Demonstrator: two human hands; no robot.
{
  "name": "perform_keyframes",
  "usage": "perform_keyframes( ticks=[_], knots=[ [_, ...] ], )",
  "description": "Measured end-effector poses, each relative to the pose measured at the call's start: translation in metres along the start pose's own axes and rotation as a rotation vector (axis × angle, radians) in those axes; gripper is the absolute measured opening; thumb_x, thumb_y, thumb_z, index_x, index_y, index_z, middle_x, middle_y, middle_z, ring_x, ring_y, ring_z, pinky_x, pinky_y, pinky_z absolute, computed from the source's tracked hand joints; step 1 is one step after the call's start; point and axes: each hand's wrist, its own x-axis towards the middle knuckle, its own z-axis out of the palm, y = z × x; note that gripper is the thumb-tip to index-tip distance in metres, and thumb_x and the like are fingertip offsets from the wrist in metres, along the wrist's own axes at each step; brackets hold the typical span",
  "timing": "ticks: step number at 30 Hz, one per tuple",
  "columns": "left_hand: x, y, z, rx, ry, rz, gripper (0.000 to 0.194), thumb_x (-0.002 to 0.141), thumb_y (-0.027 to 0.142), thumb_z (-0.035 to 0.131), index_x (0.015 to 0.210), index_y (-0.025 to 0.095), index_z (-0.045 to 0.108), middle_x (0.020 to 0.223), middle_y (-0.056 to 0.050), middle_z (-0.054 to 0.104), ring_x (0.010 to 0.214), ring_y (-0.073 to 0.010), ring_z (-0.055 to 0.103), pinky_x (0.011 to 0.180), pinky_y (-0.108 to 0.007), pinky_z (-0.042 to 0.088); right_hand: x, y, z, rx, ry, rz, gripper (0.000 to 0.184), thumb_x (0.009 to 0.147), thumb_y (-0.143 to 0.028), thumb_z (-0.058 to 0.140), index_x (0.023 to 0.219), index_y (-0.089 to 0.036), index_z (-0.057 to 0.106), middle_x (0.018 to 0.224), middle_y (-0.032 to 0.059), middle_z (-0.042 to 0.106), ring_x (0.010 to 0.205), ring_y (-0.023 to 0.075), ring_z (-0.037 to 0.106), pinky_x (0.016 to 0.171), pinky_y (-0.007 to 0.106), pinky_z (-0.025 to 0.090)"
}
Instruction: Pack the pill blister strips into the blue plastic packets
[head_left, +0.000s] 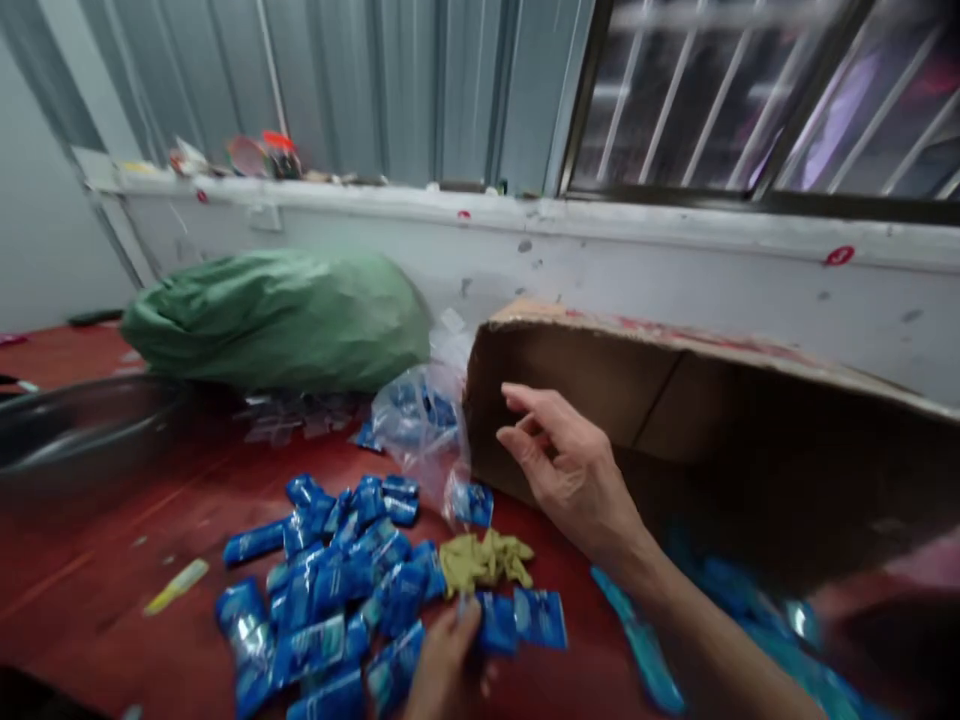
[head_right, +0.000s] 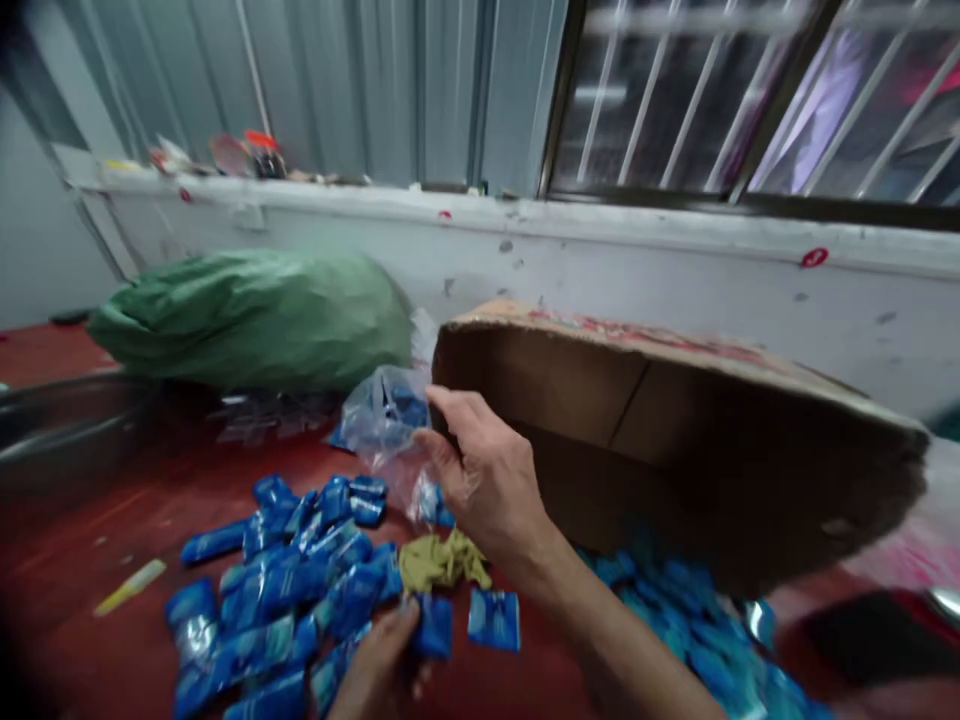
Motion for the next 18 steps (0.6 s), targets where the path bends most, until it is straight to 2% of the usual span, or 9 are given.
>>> perform_keyframes(
  ticks=[2,3,5,7,11,14,18],
  knots=[
    [0.003,0.003,-0.009,-0.019,0.021,0.003,0.031,0.069,0.044,0.058,0.073,0.013,0.058,0.053,0.001,0.055,0.042,-0.0087,0.048,0.037,-0.019,0.035,-0.048,0.018,0.012,0.127,-0.149,0.232,0.029,0.081,-0.032,0.049,0.108,-0.025,0.053,0.097,0.0028,0.057,0.078,0.0147,0.055,0.071,0.029,0.045],
    [0.004,0.004,-0.012,-0.056,0.025,0.061,0.031,0.067,0.044,0.061,0.072,0.013,0.057,0.049,0.002,0.054,0.039,-0.0075,0.046,0.034,-0.018,0.032,-0.073,0.027,0.02,0.24,-0.211,0.383,0.03,0.08,-0.032,0.049,0.107,-0.023,0.053,0.095,0.0035,0.057,0.078,0.0146,0.055,0.068,0.028,0.045],
    [0.005,0.006,-0.015,-0.082,0.032,0.087,0.031,0.062,0.043,0.065,0.071,0.014,0.056,0.046,0.004,0.053,0.035,-0.0067,0.045,0.032,-0.017,0.029,-0.119,0.043,0.036,0.544,-0.298,0.688,0.035,0.079,-0.037,0.047,0.108,-0.018,0.049,0.09,0.0057,0.057,0.067,0.0136,0.056,0.053,0.025,0.044],
    [0.003,0.003,-0.014,-0.071,0.015,0.084,0.03,0.061,0.041,0.067,0.072,0.014,0.056,0.048,0.004,0.056,0.034,-0.0061,0.045,0.031,-0.016,0.028,-0.154,0.049,0.051,0.76,-0.295,0.854,0.042,0.075,-0.037,0.052,0.111,-0.018,0.044,0.091,0.0055,0.056,0.066,0.0124,0.056,0.052,0.023,0.043],
    [-0.004,-0.011,-0.01,0.026,-0.076,0.056,0.029,0.066,0.041,0.063,0.068,0.013,0.058,0.045,0.002,0.057,0.033,-0.006,0.045,0.032,-0.016,0.027,-0.187,0.04,0.062,0.945,-0.187,0.941,0.038,0.071,-0.029,0.058,0.106,-0.019,0.047,0.084,0.0015,0.056,0.063,0.0093,0.055,0.053,0.02,0.041],
    [-0.006,-0.02,-0.007,0.1,-0.132,0.04,0.032,0.068,0.044,0.06,0.069,0.012,0.06,0.046,-0.001,0.059,0.036,-0.0072,0.046,0.033,-0.017,0.027,-0.194,0.034,0.056,0.973,-0.133,0.955,0.035,0.071,-0.025,0.057,0.105,-0.019,0.05,0.082,0.0001,0.056,0.06,0.0082,0.054,0.052,0.02,0.04],
    [-0.007,-0.024,-0.006,0.181,-0.181,0.047,0.032,0.069,0.044,0.058,0.069,0.012,0.059,0.049,-0.002,0.059,0.037,-0.0065,0.045,0.034,-0.017,0.027,-0.201,0.038,0.044,0.999,-0.155,0.938,0.035,0.073,-0.025,0.056,0.108,-0.02,0.051,0.083,-0.0001,0.057,0.064,0.0093,0.054,0.057,0.021,0.041]
  ],
)
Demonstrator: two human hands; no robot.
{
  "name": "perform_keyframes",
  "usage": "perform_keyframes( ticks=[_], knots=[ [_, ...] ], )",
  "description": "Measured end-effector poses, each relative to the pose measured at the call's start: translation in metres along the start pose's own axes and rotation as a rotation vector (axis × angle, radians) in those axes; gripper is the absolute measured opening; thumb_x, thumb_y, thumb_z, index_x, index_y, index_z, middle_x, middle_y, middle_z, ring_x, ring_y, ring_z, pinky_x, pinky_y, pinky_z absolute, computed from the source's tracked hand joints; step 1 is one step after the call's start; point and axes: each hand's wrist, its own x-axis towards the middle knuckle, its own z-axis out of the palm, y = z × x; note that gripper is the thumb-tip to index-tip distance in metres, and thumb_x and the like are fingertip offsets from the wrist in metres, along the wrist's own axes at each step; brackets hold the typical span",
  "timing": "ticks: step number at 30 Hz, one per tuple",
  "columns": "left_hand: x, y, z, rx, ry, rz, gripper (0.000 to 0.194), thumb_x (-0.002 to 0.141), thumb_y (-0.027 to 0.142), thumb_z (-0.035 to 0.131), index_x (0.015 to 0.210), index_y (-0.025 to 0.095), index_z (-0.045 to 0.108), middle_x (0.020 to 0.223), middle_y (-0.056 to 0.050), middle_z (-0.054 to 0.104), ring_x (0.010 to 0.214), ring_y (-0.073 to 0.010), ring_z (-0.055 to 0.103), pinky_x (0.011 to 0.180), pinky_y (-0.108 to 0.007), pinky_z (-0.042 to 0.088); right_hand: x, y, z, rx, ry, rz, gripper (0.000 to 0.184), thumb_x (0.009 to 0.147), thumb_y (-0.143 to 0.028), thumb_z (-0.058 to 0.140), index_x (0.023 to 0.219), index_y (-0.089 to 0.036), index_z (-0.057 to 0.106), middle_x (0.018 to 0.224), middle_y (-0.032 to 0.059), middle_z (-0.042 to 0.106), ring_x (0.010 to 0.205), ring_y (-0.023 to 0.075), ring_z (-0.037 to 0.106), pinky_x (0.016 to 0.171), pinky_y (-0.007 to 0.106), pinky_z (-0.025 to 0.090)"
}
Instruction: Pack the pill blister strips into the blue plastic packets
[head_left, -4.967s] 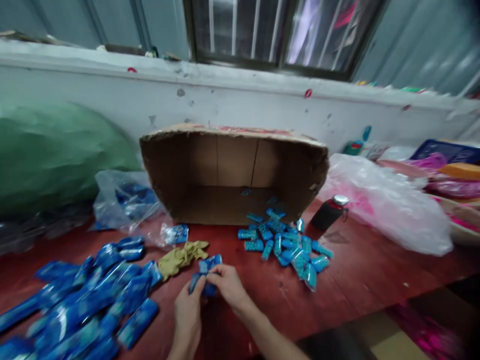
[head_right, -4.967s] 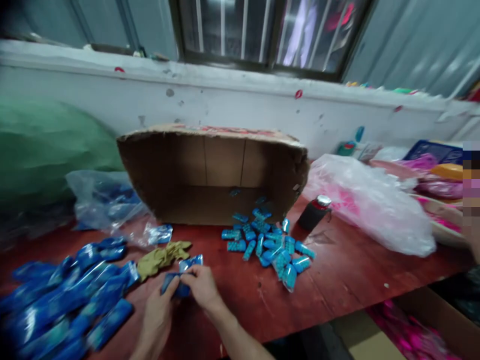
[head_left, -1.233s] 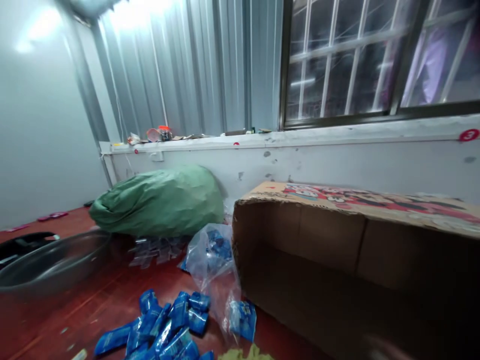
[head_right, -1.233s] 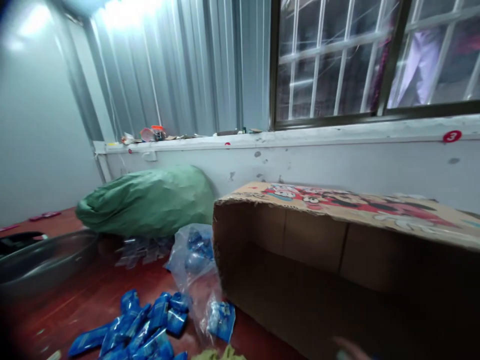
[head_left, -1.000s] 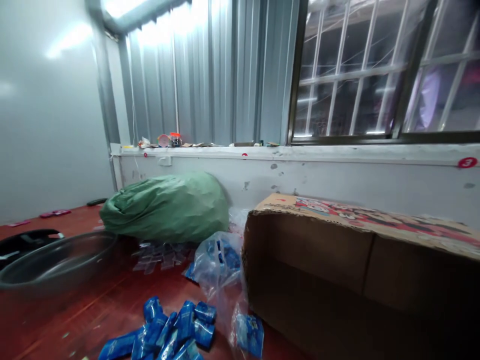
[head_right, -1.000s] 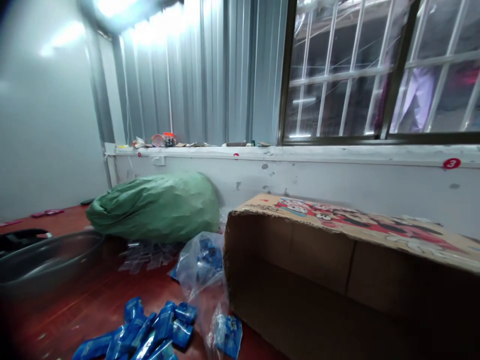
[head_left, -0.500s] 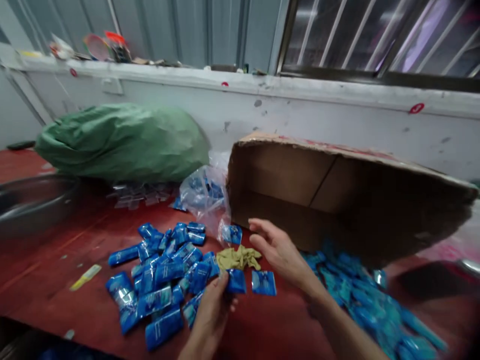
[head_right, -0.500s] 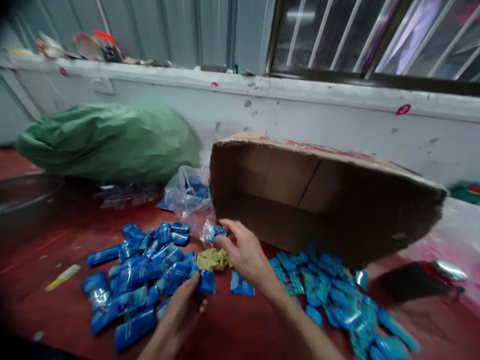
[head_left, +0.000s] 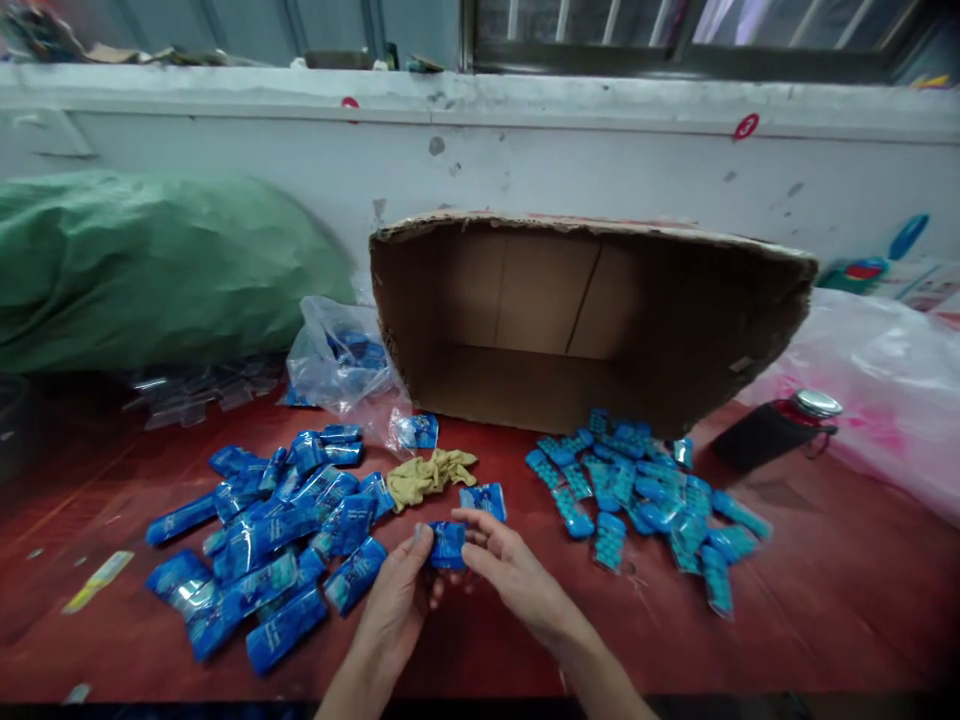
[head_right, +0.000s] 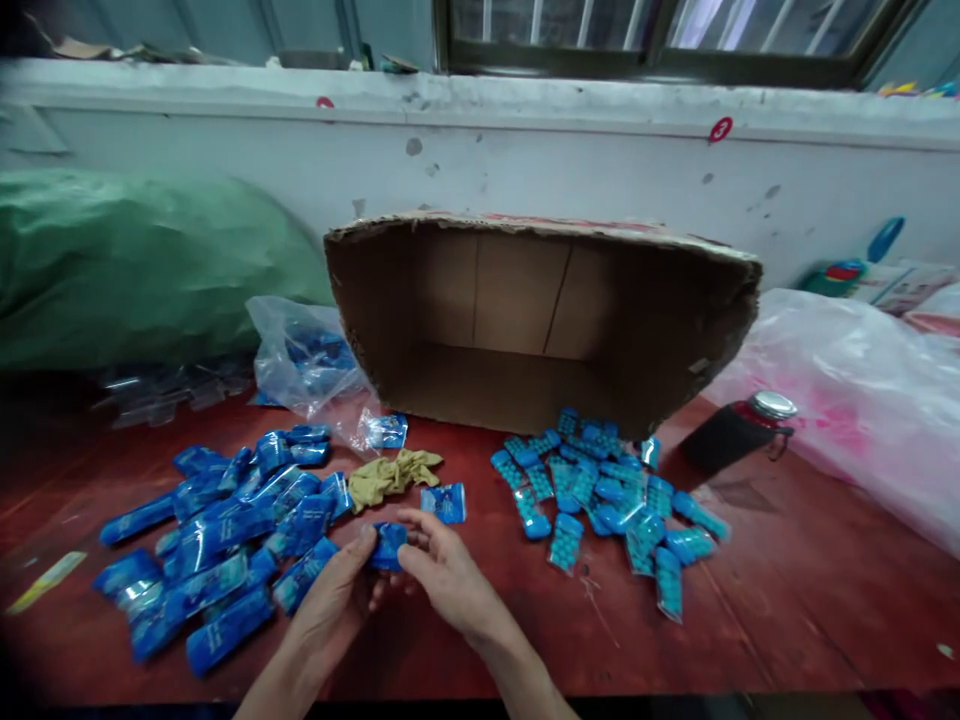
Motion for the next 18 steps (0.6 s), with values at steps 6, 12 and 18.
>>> perform_keyframes(
  ticks=[6,12,18],
  knots=[
    [-0.004,0.0,0.003,0.099,0.022,-0.028,0.032,0.062,0.044,0.065,0.066,0.013,0.057,0.045,0.002,0.055,0.033,-0.0054,0.042,0.031,-0.016,0.027,-0.008,0.004,-0.008,0.0,0.009,-0.038,0.03,0.073,-0.021,0.054,0.103,-0.017,0.055,0.081,-0.0002,0.059,0.071,0.0103,0.055,0.064,0.022,0.043],
    [-0.009,-0.004,0.008,0.132,-0.022,-0.042,0.032,0.062,0.044,0.065,0.064,0.013,0.056,0.044,0.002,0.054,0.033,-0.0059,0.043,0.032,-0.016,0.028,-0.016,0.01,-0.013,-0.029,-0.002,-0.098,0.028,0.075,-0.021,0.053,0.102,-0.018,0.057,0.082,-0.0003,0.062,0.077,0.0126,0.058,0.07,0.024,0.044],
    [-0.009,-0.011,0.016,0.136,-0.041,-0.058,0.032,0.058,0.041,0.069,0.069,0.013,0.059,0.044,0.003,0.053,0.033,-0.0051,0.042,0.032,-0.016,0.029,-0.019,0.022,-0.013,-0.129,0.167,-0.162,0.024,0.075,-0.016,0.049,0.098,-0.021,0.057,0.083,-0.0001,0.063,0.073,0.0139,0.059,0.064,0.023,0.046]
  ],
)
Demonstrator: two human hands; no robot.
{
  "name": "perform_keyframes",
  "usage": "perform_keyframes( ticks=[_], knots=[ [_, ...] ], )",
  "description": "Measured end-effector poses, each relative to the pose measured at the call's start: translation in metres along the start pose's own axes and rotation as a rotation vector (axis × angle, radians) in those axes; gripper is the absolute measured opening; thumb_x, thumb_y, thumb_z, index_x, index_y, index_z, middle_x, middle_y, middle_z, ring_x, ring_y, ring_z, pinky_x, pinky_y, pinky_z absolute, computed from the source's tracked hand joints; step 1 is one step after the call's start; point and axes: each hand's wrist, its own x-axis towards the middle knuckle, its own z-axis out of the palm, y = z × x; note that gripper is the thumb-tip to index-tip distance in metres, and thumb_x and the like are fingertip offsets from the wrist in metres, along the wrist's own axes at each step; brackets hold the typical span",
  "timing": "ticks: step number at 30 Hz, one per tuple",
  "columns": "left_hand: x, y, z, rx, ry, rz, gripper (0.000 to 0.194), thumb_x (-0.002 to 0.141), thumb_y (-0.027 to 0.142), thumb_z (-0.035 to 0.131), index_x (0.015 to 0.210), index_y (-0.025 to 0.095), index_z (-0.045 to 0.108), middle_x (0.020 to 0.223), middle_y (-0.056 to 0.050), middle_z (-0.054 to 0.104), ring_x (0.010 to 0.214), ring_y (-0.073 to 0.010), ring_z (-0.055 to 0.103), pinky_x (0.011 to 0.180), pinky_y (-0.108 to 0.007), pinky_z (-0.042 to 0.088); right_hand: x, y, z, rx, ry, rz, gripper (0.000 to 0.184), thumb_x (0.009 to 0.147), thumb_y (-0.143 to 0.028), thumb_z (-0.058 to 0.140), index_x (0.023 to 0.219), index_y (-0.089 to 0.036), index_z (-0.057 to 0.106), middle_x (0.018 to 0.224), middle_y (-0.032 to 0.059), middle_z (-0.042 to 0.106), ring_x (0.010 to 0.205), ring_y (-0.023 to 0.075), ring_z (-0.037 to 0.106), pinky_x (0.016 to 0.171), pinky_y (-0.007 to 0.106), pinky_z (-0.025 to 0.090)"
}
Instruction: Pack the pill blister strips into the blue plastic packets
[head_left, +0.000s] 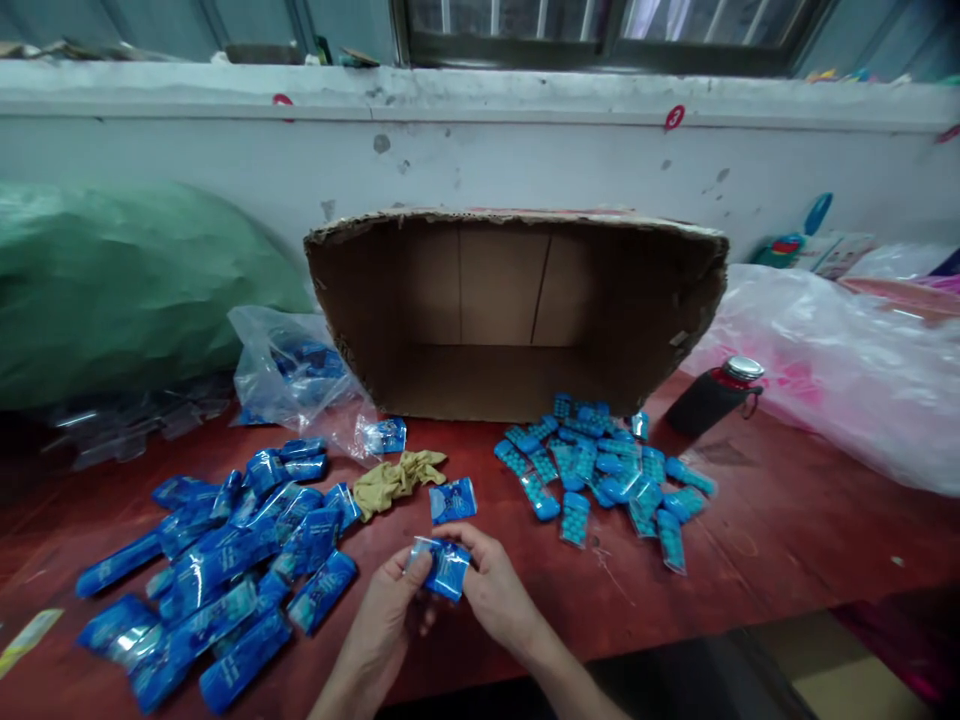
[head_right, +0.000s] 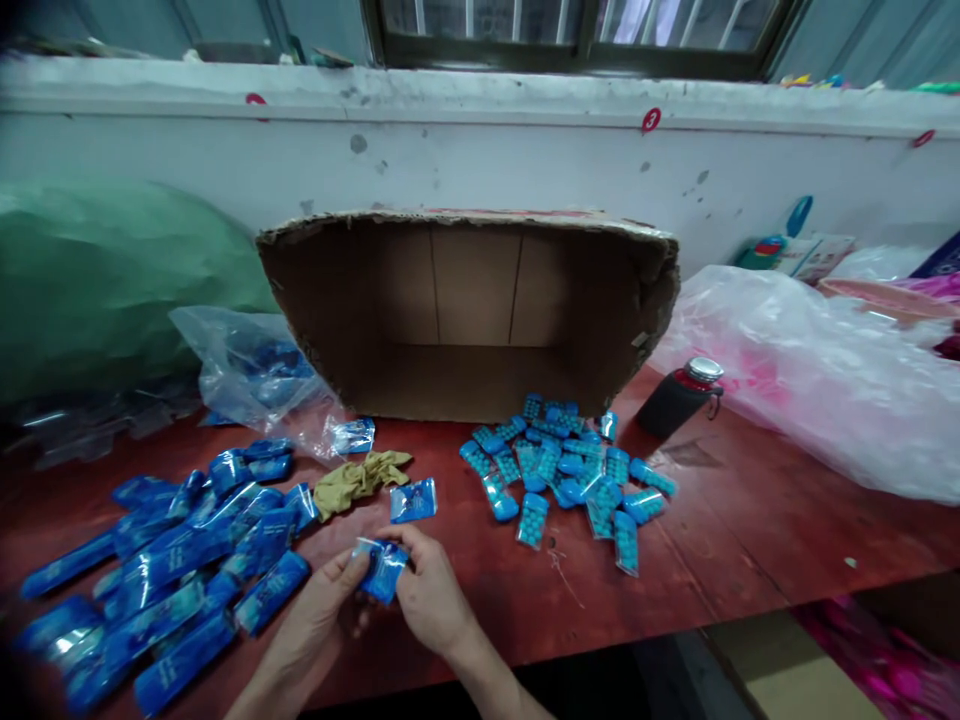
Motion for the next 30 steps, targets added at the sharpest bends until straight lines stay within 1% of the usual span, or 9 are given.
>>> perform_keyframes(
  ticks=[4,9,12,15,18,22,25,28,30],
  knots=[
    [0.0,-0.004,0.003,-0.035,-0.043,-0.045,0.03,0.056,0.037,0.071,0.067,0.012,0.06,0.047,0.002,0.055,0.036,-0.0066,0.046,0.034,-0.017,0.032,-0.004,0.012,0.004,-0.062,0.128,-0.036,0.026,0.075,-0.013,0.045,0.098,-0.021,0.056,0.082,0.0007,0.062,0.073,0.0146,0.059,0.063,0.023,0.046],
    [0.002,-0.018,0.001,-0.072,0.036,-0.095,0.035,0.05,0.041,0.073,0.057,0.012,0.056,0.042,0.002,0.053,0.033,-0.0062,0.043,0.03,-0.016,0.029,-0.007,0.005,-0.018,-0.205,-0.04,-0.02,0.023,0.08,-0.021,0.045,0.101,-0.022,0.055,0.078,-0.0009,0.061,0.066,0.0126,0.058,0.059,0.022,0.045],
    [0.0,-0.023,0.002,-0.111,0.079,-0.133,0.034,0.054,0.042,0.072,0.058,0.013,0.054,0.04,0.002,0.052,0.032,-0.0066,0.043,0.03,-0.016,0.029,-0.004,-0.011,-0.053,-0.686,0.175,-0.083,0.026,0.08,-0.024,0.049,0.105,-0.022,0.055,0.096,0.0043,0.059,0.082,0.0172,0.056,0.074,0.028,0.043],
    [-0.003,-0.021,0.006,-0.155,0.12,-0.15,0.031,0.06,0.04,0.069,0.059,0.014,0.052,0.04,0.002,0.052,0.033,-0.0067,0.044,0.03,-0.015,0.029,0.007,-0.015,-0.085,-1.25,0.447,0.059,0.026,0.082,-0.027,0.048,0.106,-0.019,0.055,0.098,0.0119,0.058,0.089,0.0252,0.053,0.075,0.036,0.041],
    [-0.006,-0.015,0.01,-0.229,0.186,-0.158,0.023,0.068,0.034,0.063,0.064,0.014,0.052,0.041,0.001,0.053,0.034,-0.0068,0.045,0.031,-0.015,0.031,0.017,-0.001,-0.094,-1.442,0.458,0.124,0.025,0.078,-0.023,0.054,0.102,-0.019,0.057,0.09,0.0127,0.058,0.09,0.0293,0.052,0.075,0.04,0.04],
    [-0.007,-0.013,0.006,-0.294,0.227,-0.166,0.015,0.074,0.026,0.057,0.068,0.015,0.051,0.043,0.0,0.054,0.035,-0.008,0.048,0.032,-0.015,0.033,0.021,0.021,-0.077,-1.284,0.439,-0.011,0.033,0.078,-0.014,0.048,0.111,-0.02,0.052,0.098,0.0108,0.054,0.09,0.0255,0.053,0.075,0.037,0.041],
    [-0.005,-0.015,0.002,-0.309,0.264,-0.156,0.013,0.076,0.024,0.055,0.069,0.015,0.051,0.045,0.0,0.055,0.037,-0.0083,0.05,0.034,-0.015,0.035,0.013,0.022,-0.063,-0.777,0.422,-0.126,0.028,0.079,-0.019,0.046,0.106,-0.02,0.052,0.096,0.0066,0.054,0.083,0.0198,0.056,0.072,0.031,0.044],
    [-0.002,-0.017,0.0,-0.313,0.282,-0.126,0.013,0.077,0.025,0.054,0.07,0.014,0.051,0.045,-0.001,0.055,0.038,-0.0082,0.051,0.035,-0.016,0.037,-0.002,0.011,-0.05,-0.283,0.292,-0.01,0.029,0.078,-0.029,0.049,0.105,-0.019,0.05,0.074,0.0003,0.055,0.061,0.0144,0.055,0.055,0.026,0.047],
    [0.0,-0.018,0.001,-0.311,0.273,-0.11,0.014,0.076,0.025,0.055,0.071,0.013,0.052,0.046,0.0,0.056,0.038,-0.0082,0.051,0.035,-0.016,0.037,-0.011,0.005,-0.041,-0.115,0.227,0.058,0.03,0.077,-0.03,0.051,0.104,-0.018,0.049,0.065,-0.0028,0.053,0.053,0.0117,0.051,0.048,0.023,0.045]
  ],
)
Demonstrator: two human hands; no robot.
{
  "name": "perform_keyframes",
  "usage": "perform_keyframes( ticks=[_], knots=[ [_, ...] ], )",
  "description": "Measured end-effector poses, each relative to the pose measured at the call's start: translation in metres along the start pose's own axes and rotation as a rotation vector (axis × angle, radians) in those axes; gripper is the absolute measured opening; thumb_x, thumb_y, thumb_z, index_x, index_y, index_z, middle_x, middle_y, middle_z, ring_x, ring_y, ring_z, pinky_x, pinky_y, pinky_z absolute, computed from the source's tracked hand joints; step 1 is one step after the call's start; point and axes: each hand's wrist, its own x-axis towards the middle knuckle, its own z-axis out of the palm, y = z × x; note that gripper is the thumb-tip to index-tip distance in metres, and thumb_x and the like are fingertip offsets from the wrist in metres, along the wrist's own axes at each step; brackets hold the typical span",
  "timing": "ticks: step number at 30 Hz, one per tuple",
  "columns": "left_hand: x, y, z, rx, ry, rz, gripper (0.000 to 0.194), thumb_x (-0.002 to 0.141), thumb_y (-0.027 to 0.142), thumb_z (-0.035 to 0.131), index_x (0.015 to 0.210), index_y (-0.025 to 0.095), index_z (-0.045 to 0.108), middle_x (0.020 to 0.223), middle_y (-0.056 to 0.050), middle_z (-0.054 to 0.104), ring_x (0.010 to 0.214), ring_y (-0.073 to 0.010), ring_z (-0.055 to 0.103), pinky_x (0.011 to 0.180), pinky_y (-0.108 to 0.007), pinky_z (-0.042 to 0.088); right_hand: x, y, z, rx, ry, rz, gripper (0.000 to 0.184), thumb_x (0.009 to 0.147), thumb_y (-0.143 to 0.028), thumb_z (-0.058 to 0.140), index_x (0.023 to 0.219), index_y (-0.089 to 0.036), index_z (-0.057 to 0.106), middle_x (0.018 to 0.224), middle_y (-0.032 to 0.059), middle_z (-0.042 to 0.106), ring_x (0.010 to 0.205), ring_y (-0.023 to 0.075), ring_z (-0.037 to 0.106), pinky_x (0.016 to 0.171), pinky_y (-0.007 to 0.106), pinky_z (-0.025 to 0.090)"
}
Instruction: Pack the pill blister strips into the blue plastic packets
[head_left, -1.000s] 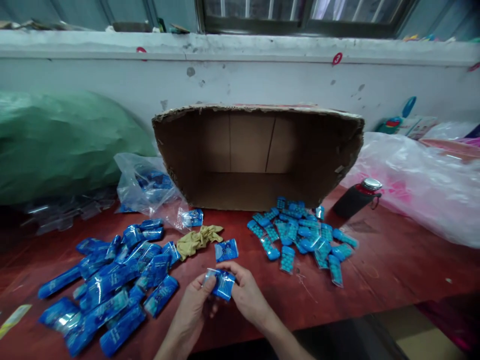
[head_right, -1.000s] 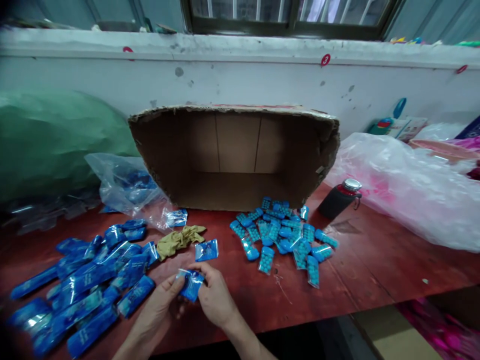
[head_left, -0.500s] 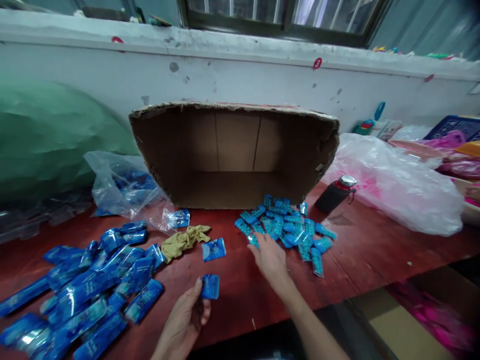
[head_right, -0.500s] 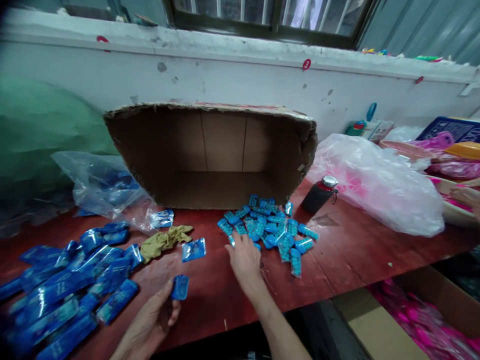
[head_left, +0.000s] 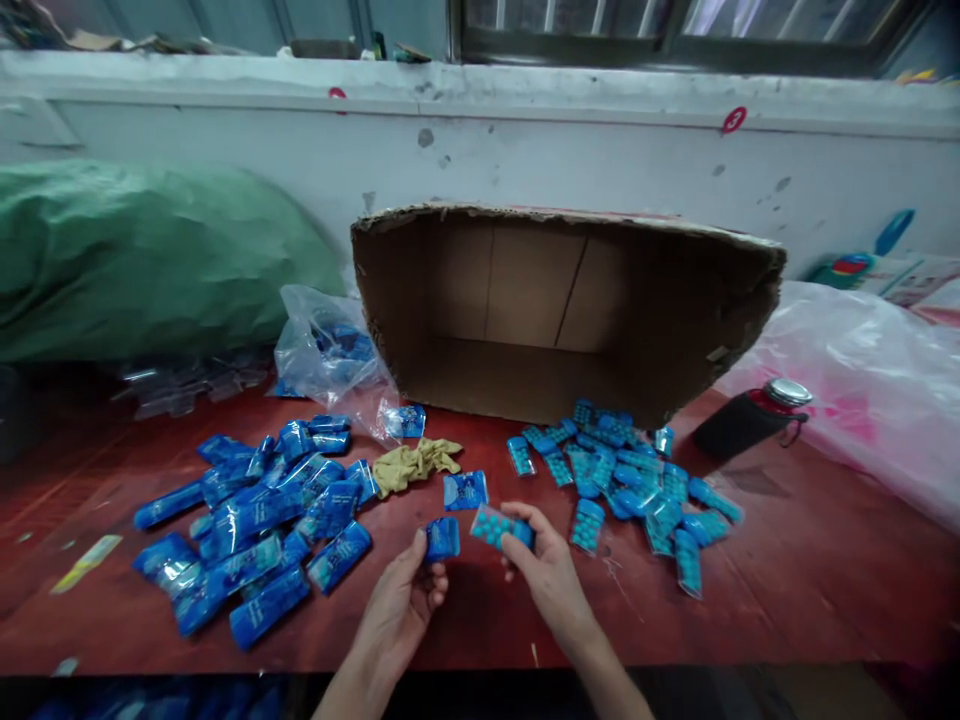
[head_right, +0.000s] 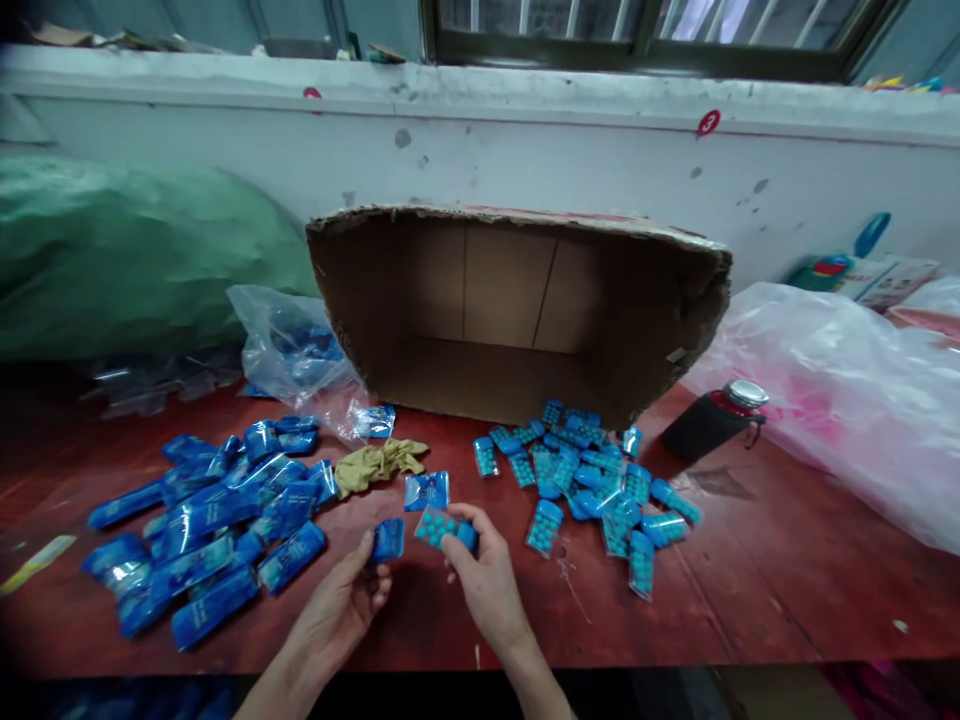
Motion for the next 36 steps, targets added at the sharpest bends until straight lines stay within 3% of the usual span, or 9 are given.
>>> perform_keyframes(
  ticks=[6,16,20,22,24,26,27,32,36],
  knots=[
    [0.001,-0.003,0.002,0.021,-0.075,0.048,0.02,0.07,0.031,0.062,0.069,0.013,0.053,0.046,0.0,0.056,0.039,-0.0085,0.051,0.035,-0.016,0.037,-0.013,0.003,0.014,0.088,-0.033,0.062,0.031,0.074,-0.028,0.055,0.102,-0.016,0.05,0.065,-0.0031,0.052,0.052,0.0094,0.05,0.045,0.02,0.044],
    [0.003,0.001,-0.002,0.202,-0.146,0.198,0.032,0.057,0.04,0.07,0.066,0.012,0.056,0.047,0.001,0.059,0.04,-0.0094,0.052,0.037,-0.018,0.039,-0.012,0.005,0.011,0.063,-0.14,0.154,0.033,0.07,-0.029,0.057,0.1,-0.015,0.051,0.047,-0.0087,0.044,0.037,0.0059,0.039,0.032,0.015,0.033],
    [0.001,0.002,0.003,0.172,-0.126,0.2,0.032,0.057,0.039,0.07,0.071,0.013,0.055,0.052,0.0,0.062,0.043,-0.0103,0.054,0.04,-0.02,0.042,-0.012,0.016,0.023,0.055,-0.039,0.143,0.034,0.071,-0.029,0.056,0.102,-0.016,0.05,0.045,-0.0088,0.044,0.035,0.0069,0.038,0.029,0.015,0.031],
    [0.001,0.0,0.005,0.109,-0.142,0.151,0.031,0.058,0.037,0.07,0.073,0.014,0.055,0.056,-0.001,0.064,0.047,-0.011,0.056,0.043,-0.021,0.045,-0.013,0.019,0.028,-0.034,0.046,0.04,0.03,0.071,-0.027,0.057,0.1,-0.018,0.053,0.059,-0.0035,0.053,0.044,0.0093,0.047,0.036,0.017,0.039],
    [0.002,-0.003,0.006,0.069,-0.143,0.102,0.03,0.059,0.035,0.07,0.075,0.014,0.054,0.059,-0.001,0.065,0.05,-0.0116,0.058,0.047,-0.022,0.047,-0.014,0.02,0.032,-0.125,0.089,-0.119,0.026,0.071,-0.024,0.058,0.097,-0.02,0.057,0.08,0.0022,0.059,0.066,0.0142,0.057,0.056,0.023,0.049],
    [0.004,-0.004,0.006,0.054,-0.117,0.081,0.028,0.06,0.033,0.07,0.075,0.015,0.054,0.061,-0.001,0.065,0.051,-0.012,0.059,0.048,-0.023,0.048,-0.017,0.019,0.032,-0.158,0.054,-0.224,0.027,0.072,-0.021,0.058,0.099,-0.02,0.059,0.092,0.0046,0.059,0.084,0.0177,0.056,0.074,0.028,0.049],
    [0.005,-0.005,0.005,0.057,-0.111,0.077,0.027,0.061,0.032,0.069,0.075,0.015,0.054,0.061,-0.001,0.065,0.051,-0.0121,0.059,0.047,-0.023,0.048,-0.018,0.019,0.031,-0.139,0.001,-0.23,0.03,0.073,-0.021,0.057,0.103,-0.021,0.058,0.095,0.0049,0.058,0.084,0.0177,0.056,0.074,0.029,0.049],
    [0.008,-0.001,0.0,0.086,-0.201,0.023,0.02,0.066,0.03,0.065,0.072,0.014,0.055,0.061,-0.003,0.065,0.054,-0.0153,0.061,0.051,-0.027,0.05,-0.017,0.016,0.024,0.137,-0.297,-0.032,0.04,0.08,-0.027,0.049,0.119,-0.022,0.047,0.093,0.0041,0.057,0.07,0.0132,0.058,0.054,0.024,0.052],
    [0.001,-0.001,0.006,0.036,-0.246,0.011,0.016,0.069,0.025,0.063,0.077,0.013,0.057,0.073,-0.007,0.069,0.062,-0.0174,0.063,0.06,-0.03,0.051,-0.011,0.015,0.023,0.249,-0.196,0.07,0.038,0.075,-0.033,0.056,0.108,-0.017,0.051,0.074,0.0005,0.057,0.062,0.0123,0.057,0.048,0.023,0.051]
  ],
)
